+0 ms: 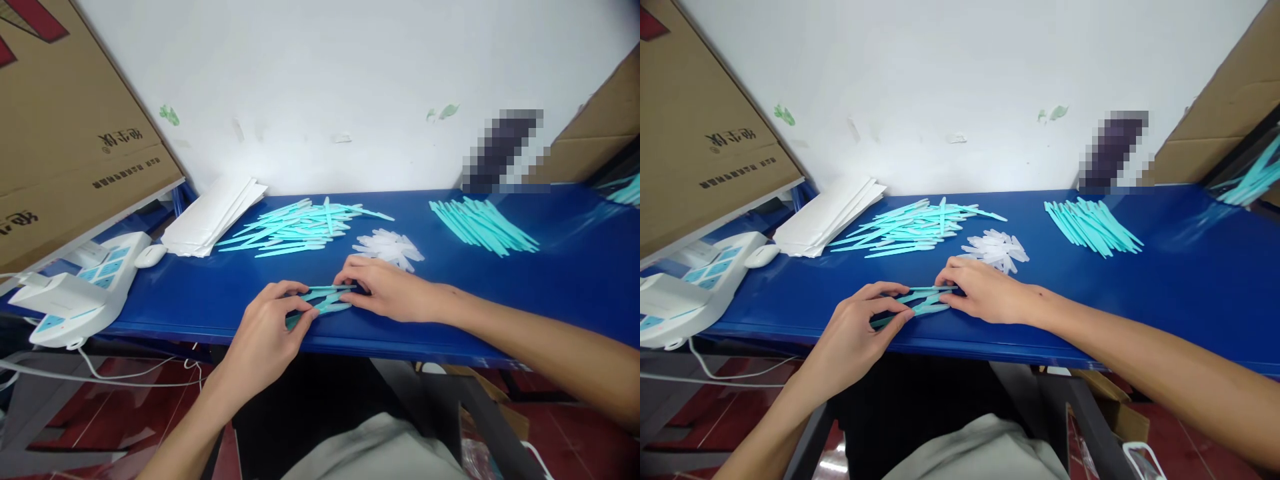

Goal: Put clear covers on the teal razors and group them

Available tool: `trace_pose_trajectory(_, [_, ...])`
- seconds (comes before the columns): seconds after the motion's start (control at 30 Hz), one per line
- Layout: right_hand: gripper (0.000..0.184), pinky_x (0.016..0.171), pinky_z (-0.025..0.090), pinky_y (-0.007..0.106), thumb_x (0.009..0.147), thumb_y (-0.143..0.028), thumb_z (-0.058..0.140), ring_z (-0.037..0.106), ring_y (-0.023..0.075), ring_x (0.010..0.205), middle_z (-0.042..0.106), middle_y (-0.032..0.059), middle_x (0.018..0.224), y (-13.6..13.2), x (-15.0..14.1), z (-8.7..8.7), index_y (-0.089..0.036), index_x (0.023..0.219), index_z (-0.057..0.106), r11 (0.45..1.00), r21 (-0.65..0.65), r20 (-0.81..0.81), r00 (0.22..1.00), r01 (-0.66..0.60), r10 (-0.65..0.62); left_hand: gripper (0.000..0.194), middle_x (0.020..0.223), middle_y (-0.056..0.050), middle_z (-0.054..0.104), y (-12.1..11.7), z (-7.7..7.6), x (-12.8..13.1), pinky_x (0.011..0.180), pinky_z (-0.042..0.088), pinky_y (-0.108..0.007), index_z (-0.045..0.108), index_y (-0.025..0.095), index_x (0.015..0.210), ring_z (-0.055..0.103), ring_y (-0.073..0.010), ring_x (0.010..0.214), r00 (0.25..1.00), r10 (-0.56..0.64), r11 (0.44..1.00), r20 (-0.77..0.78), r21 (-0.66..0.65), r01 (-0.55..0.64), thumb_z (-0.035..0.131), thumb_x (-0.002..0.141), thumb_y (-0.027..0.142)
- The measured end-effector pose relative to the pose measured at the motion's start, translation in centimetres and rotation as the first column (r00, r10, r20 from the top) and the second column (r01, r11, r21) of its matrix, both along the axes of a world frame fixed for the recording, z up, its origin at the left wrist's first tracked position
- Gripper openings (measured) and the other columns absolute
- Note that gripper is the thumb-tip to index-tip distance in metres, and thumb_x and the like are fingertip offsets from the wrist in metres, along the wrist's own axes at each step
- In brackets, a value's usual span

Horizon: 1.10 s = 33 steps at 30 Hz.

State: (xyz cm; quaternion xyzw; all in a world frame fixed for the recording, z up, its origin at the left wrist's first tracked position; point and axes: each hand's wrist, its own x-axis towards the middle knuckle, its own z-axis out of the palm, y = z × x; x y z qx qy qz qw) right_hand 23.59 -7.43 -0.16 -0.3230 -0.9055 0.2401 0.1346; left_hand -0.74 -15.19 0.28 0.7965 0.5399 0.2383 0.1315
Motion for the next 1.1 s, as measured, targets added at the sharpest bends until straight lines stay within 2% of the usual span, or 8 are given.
trace_pose_trajectory(0.13, [0.029,0.073,0.043,0.031,0.099,-0.042,0.054,0.056,0.0192,0.088,0.061,0.0076,0.104,0.1,-0.1,-0.3,-0.020,0.114,0.066,1.000,0.015,-0.022,1.000,0.015,-0.014,0.026,0.129,-0.006,0.068,0.2,0.2,0.0,0.095,0.053,-0.052,0.077,0.027,0.093,0.064,-0.0317,0.115,0.997,0.005,0.999,-0.073,-0.037,-0.008,0.056,0.098,0.042])
trace_pose_trajectory(0.23, [0.027,0.073,0.042,0.031,0.098,-0.041,0.057,0.056,0.0188,0.088,0.062,0.0068,0.101,0.1,-0.2,-0.5,-0.020,0.113,0.066,0.999,0.031,-0.039,0.999,0.038,-0.036,0.022,0.127,-0.006,0.068,0.6,0.0,-0.3,0.097,0.051,-0.052,0.076,0.027,0.096,0.061,-0.0315,0.118,0.996,0.021,0.999,-0.091,-0.022,-0.023,0.058,0.098,0.040])
trace_pose_trajectory(0.43, [0.025,0.071,0.041,0.030,0.098,-0.038,0.057,0.056,0.0178,0.084,0.062,0.0066,0.098,0.0,-0.4,-0.6,-0.019,0.109,0.070,0.996,0.041,-0.057,0.996,0.078,-0.075,0.014,0.113,-0.003,0.073,1.3,-0.1,-0.5,0.093,0.052,-0.043,0.076,0.026,0.092,0.064,-0.0256,0.107,1.000,0.008,0.999,-0.009,-0.039,-0.008,0.064,0.095,0.032])
trace_pose_trajectory(0.6, [0.026,0.072,0.042,0.030,0.099,-0.037,0.057,0.056,0.0169,0.084,0.062,0.0060,0.097,0.1,-0.3,-0.7,-0.019,0.111,0.071,0.997,0.015,-0.091,0.993,0.071,-0.069,0.015,0.108,-0.003,0.073,1.5,-0.4,-0.3,0.089,0.052,-0.040,0.075,0.026,0.092,0.065,-0.0243,0.102,1.000,-0.006,1.000,0.030,-0.005,0.006,0.062,0.097,0.031])
trace_pose_trajectory(0.7, [0.028,0.073,0.043,0.030,0.100,-0.037,0.055,0.057,0.0173,0.086,0.062,0.0062,0.098,0.2,-0.2,-0.5,-0.021,0.115,0.072,0.999,-0.014,-0.101,0.994,0.050,-0.051,0.015,0.105,-0.003,0.073,1.6,-0.9,-0.2,0.084,0.052,-0.038,0.071,0.024,0.102,0.066,-0.0227,0.096,0.999,-0.005,1.000,0.053,0.026,0.003,0.059,0.098,0.030])
trace_pose_trajectory(0.8, [0.026,0.073,0.043,0.031,0.098,-0.034,0.058,0.057,0.0175,0.085,0.063,0.0062,0.096,0.1,-0.2,-0.2,-0.020,0.113,0.074,0.997,-0.036,-0.102,0.993,0.061,-0.065,0.023,0.106,-0.004,0.073,1.7,-1.2,-0.1,0.082,0.053,-0.037,0.067,0.024,0.118,0.066,-0.0222,0.095,0.997,0.013,0.999,0.073,0.050,-0.017,0.060,0.098,0.031])
trace_pose_trajectory(0.97, [0.025,0.072,0.042,0.030,0.097,-0.035,0.059,0.056,0.0159,0.082,0.062,0.0048,0.092,0.1,-0.3,0.2,-0.021,0.110,0.075,0.998,-0.053,-0.114,0.992,0.043,-0.049,0.020,0.109,-0.004,0.072,1.7,-1.0,-0.1,0.085,0.052,-0.036,0.071,0.024,0.112,0.065,-0.0226,0.101,0.997,-0.061,0.997,0.049,0.049,0.059,0.057,0.100,0.031])
trace_pose_trajectory(1.1, [0.023,0.071,0.041,0.029,0.098,-0.033,0.056,0.056,0.0149,0.080,0.063,0.0042,0.090,0.0,-0.3,0.1,-0.019,0.106,0.074,0.999,-0.013,-0.112,0.993,0.039,-0.040,0.022,0.113,-0.004,0.068,1.6,-0.6,-0.3,0.085,0.053,-0.034,0.070,0.025,0.115,0.066,-0.0205,0.099,0.993,-0.099,0.995,0.058,0.022,0.098,0.055,0.100,0.030])
